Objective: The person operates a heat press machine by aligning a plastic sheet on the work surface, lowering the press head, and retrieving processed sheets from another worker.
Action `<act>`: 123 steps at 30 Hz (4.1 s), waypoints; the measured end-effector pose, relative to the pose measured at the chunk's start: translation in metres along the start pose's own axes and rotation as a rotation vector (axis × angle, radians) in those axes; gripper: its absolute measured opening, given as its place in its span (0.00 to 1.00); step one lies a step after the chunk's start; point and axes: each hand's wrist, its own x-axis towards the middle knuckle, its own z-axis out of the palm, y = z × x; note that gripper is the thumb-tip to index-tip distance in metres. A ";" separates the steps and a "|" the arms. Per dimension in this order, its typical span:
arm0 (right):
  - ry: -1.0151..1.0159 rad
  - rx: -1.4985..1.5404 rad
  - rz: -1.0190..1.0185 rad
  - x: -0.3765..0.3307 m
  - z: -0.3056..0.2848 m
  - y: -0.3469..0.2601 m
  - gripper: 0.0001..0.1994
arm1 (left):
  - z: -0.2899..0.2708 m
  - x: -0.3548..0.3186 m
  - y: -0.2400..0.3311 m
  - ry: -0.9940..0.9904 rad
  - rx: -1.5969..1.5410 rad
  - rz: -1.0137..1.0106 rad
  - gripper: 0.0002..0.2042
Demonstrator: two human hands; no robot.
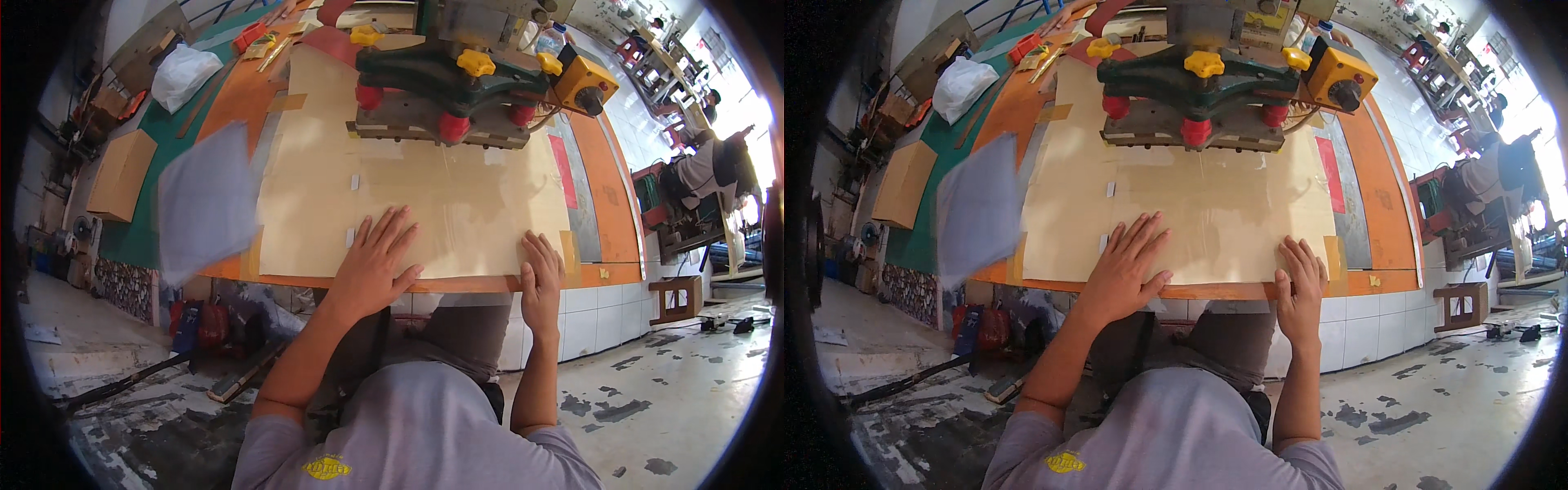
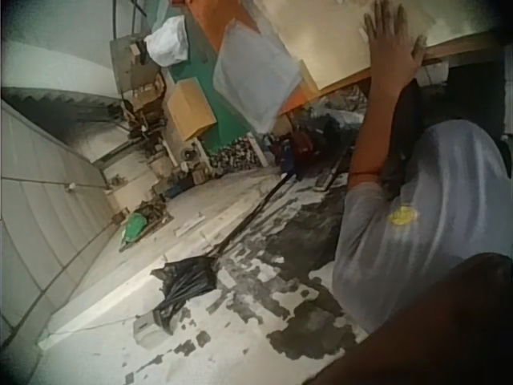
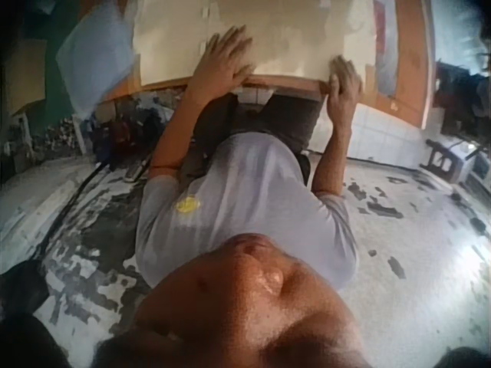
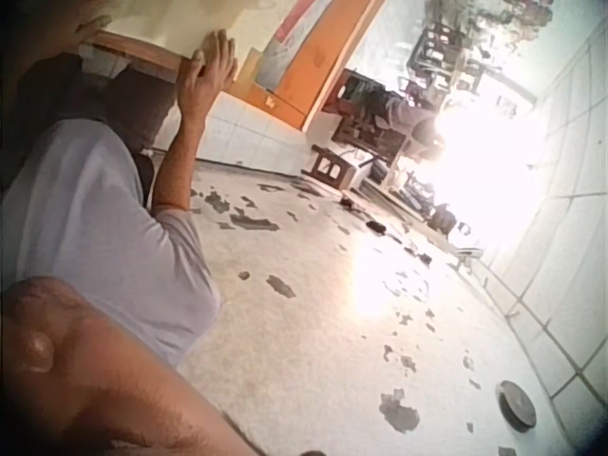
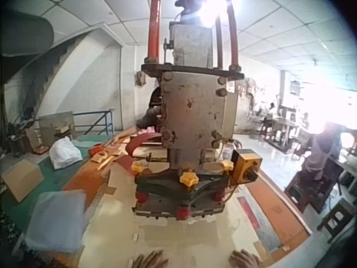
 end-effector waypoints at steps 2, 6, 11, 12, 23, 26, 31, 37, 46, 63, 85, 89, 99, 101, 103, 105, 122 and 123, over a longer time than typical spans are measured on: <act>-0.012 -0.007 0.000 0.000 0.000 0.001 0.22 | -0.001 -0.001 0.001 0.014 0.013 0.003 0.31; -0.022 -0.004 0.009 0.004 -0.003 0.000 0.22 | -0.009 0.000 0.004 0.014 -0.019 0.004 0.31; -0.081 0.002 -0.042 0.025 -0.003 0.007 0.22 | -0.027 -0.009 -0.023 0.072 0.024 -0.077 0.29; -0.067 0.000 -0.041 0.029 -0.005 0.009 0.22 | -0.030 -0.011 -0.031 0.078 0.028 -0.064 0.29; -0.108 -0.099 -0.134 0.048 0.002 0.006 0.23 | -0.027 -0.016 -0.051 0.108 -0.038 -0.128 0.27; -0.110 -0.122 -0.135 0.047 0.005 0.009 0.23 | -0.024 -0.017 -0.052 0.117 -0.024 -0.131 0.27; -0.111 -0.123 -0.123 0.048 0.004 0.006 0.23 | -0.025 -0.016 -0.052 0.112 -0.023 -0.136 0.27; -0.112 -0.114 -0.110 0.050 0.006 0.007 0.23 | -0.025 -0.016 -0.052 0.112 -0.020 -0.145 0.28; -0.104 -0.117 -0.111 0.051 0.004 0.004 0.23 | -0.025 -0.014 -0.052 0.106 -0.014 -0.145 0.27; 0.028 -0.064 -0.124 0.027 0.005 0.007 0.17 | -0.025 -0.048 -0.046 0.269 -0.044 -0.145 0.25; 0.398 0.029 -0.211 0.011 0.027 0.019 0.11 | 0.031 -0.079 -0.061 0.758 0.347 -0.187 0.20; 0.402 0.017 -0.207 0.011 0.027 0.019 0.11 | 0.031 -0.078 -0.062 0.760 0.352 -0.193 0.21; 0.397 0.024 -0.194 0.010 0.029 0.019 0.10 | 0.033 -0.079 -0.062 0.775 0.350 -0.187 0.21; 0.400 0.017 -0.189 0.010 0.028 0.019 0.10 | 0.033 -0.079 -0.061 0.763 0.346 -0.193 0.21; 0.396 0.019 -0.189 0.011 0.027 0.019 0.10 | 0.032 -0.078 -0.060 0.760 0.337 -0.195 0.21; 0.395 0.018 -0.190 0.011 0.027 0.019 0.10 | 0.032 -0.078 -0.059 0.759 0.324 -0.194 0.21; -0.155 0.087 0.118 0.087 -0.030 0.032 0.15 | -0.052 -0.013 -0.071 0.365 -0.158 -0.474 0.09; -0.164 0.028 -0.020 0.105 -0.024 0.042 0.16 | -0.055 0.000 -0.083 0.354 -0.129 -0.401 0.11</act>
